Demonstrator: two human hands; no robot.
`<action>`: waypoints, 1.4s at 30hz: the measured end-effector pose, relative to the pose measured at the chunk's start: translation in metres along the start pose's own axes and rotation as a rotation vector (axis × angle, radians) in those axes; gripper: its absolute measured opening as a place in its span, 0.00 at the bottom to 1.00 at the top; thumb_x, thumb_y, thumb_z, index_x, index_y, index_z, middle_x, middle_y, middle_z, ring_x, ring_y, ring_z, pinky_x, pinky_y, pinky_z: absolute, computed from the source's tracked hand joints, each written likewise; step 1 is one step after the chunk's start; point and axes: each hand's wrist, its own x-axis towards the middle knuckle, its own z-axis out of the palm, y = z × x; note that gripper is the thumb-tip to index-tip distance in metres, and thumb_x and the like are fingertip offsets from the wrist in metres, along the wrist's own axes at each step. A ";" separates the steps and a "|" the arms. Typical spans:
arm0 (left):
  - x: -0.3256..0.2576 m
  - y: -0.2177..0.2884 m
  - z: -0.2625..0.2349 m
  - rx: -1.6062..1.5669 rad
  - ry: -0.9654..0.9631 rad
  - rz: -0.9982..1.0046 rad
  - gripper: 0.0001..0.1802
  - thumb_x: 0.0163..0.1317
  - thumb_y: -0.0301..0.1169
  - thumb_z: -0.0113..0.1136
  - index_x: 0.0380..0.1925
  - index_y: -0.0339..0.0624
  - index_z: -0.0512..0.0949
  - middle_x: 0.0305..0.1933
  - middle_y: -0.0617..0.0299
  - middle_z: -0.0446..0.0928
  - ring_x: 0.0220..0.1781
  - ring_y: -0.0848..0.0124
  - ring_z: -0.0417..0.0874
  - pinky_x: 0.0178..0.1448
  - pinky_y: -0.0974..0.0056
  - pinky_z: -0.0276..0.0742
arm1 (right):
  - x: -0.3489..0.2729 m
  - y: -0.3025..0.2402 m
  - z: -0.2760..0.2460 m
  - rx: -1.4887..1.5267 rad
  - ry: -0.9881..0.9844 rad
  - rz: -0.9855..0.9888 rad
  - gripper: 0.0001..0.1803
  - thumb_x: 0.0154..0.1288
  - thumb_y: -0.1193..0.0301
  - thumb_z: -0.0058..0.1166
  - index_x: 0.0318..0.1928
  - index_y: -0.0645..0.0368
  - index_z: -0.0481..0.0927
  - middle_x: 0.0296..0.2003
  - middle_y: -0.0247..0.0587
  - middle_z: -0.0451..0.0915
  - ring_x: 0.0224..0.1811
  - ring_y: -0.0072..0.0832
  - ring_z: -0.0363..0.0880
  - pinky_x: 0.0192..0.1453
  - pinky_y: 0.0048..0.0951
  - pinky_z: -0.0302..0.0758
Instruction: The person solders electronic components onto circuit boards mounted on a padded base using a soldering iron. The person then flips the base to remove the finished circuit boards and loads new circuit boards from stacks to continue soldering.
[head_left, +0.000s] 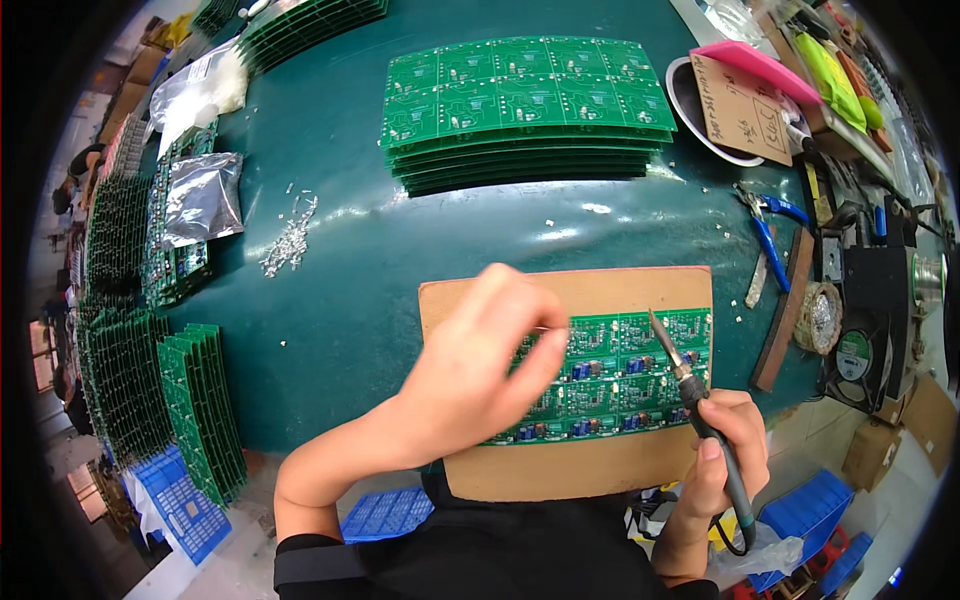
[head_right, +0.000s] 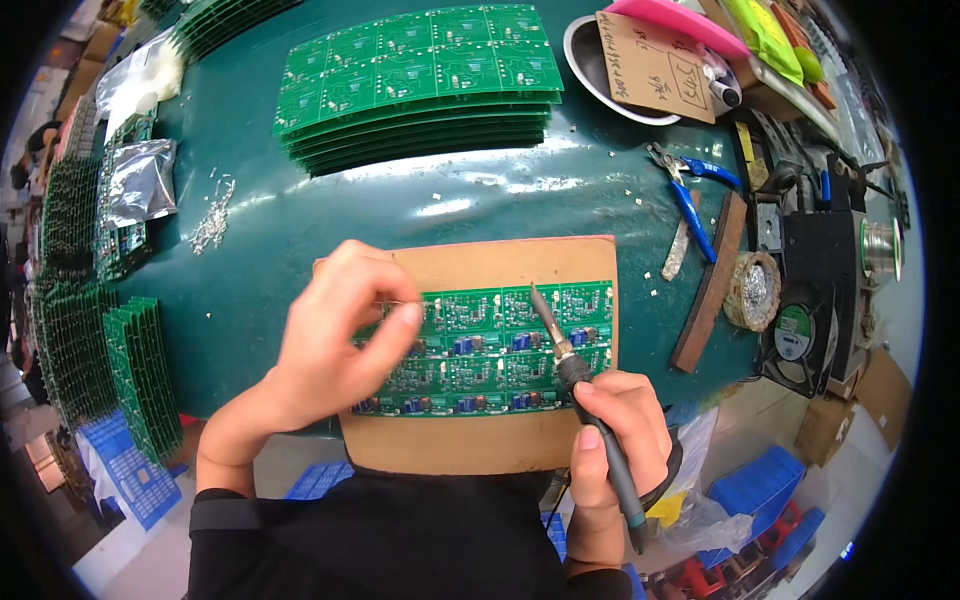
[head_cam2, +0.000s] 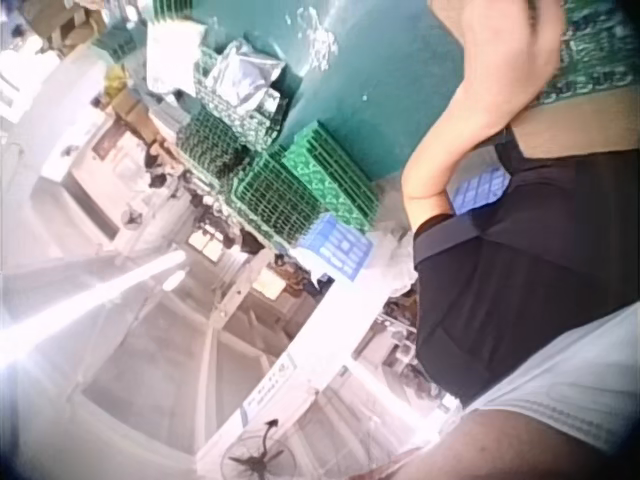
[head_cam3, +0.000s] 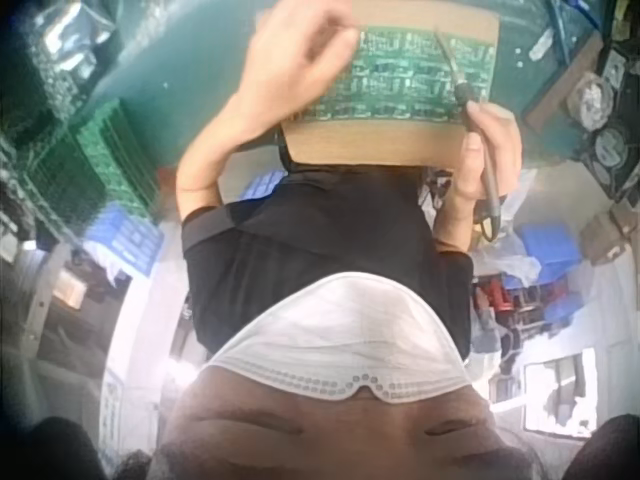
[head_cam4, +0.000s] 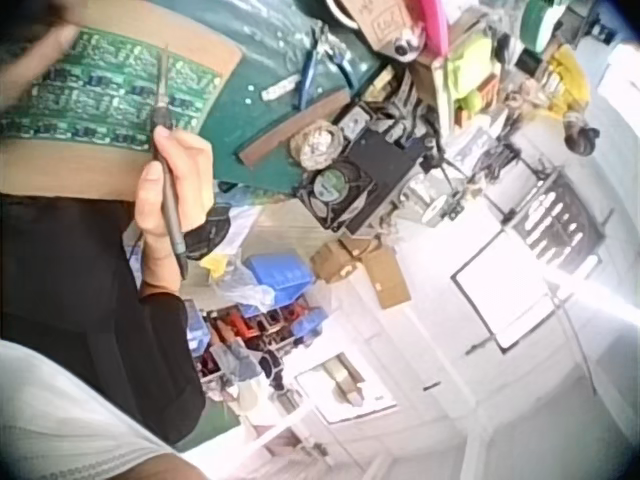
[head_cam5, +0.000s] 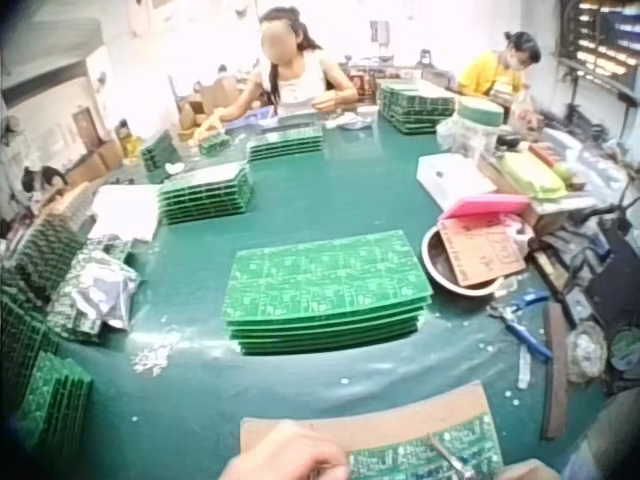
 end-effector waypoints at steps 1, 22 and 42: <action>0.003 0.001 0.009 0.071 -0.042 0.030 0.09 0.56 0.19 0.62 0.36 0.39 0.74 0.37 0.57 0.76 0.38 0.61 0.80 0.42 0.61 0.79 | 0.000 0.001 -0.001 -0.004 0.004 0.005 0.16 0.59 0.67 0.54 0.39 0.69 0.82 0.28 0.50 0.77 0.31 0.38 0.77 0.35 0.33 0.74; 0.016 0.002 0.055 0.332 -0.087 0.144 0.09 0.52 0.19 0.64 0.32 0.40 0.76 0.35 0.59 0.77 0.36 0.60 0.79 0.39 0.60 0.76 | 0.006 0.013 -0.011 0.086 -0.100 -0.006 0.14 0.58 0.69 0.56 0.39 0.68 0.82 0.25 0.46 0.77 0.31 0.40 0.79 0.37 0.37 0.76; 0.036 0.013 0.083 0.192 -0.144 0.109 0.09 0.57 0.20 0.62 0.35 0.38 0.72 0.34 0.55 0.75 0.37 0.56 0.79 0.39 0.57 0.76 | 0.001 0.036 -0.041 0.112 0.137 0.017 0.14 0.58 0.67 0.55 0.35 0.68 0.82 0.25 0.44 0.76 0.29 0.36 0.76 0.33 0.32 0.72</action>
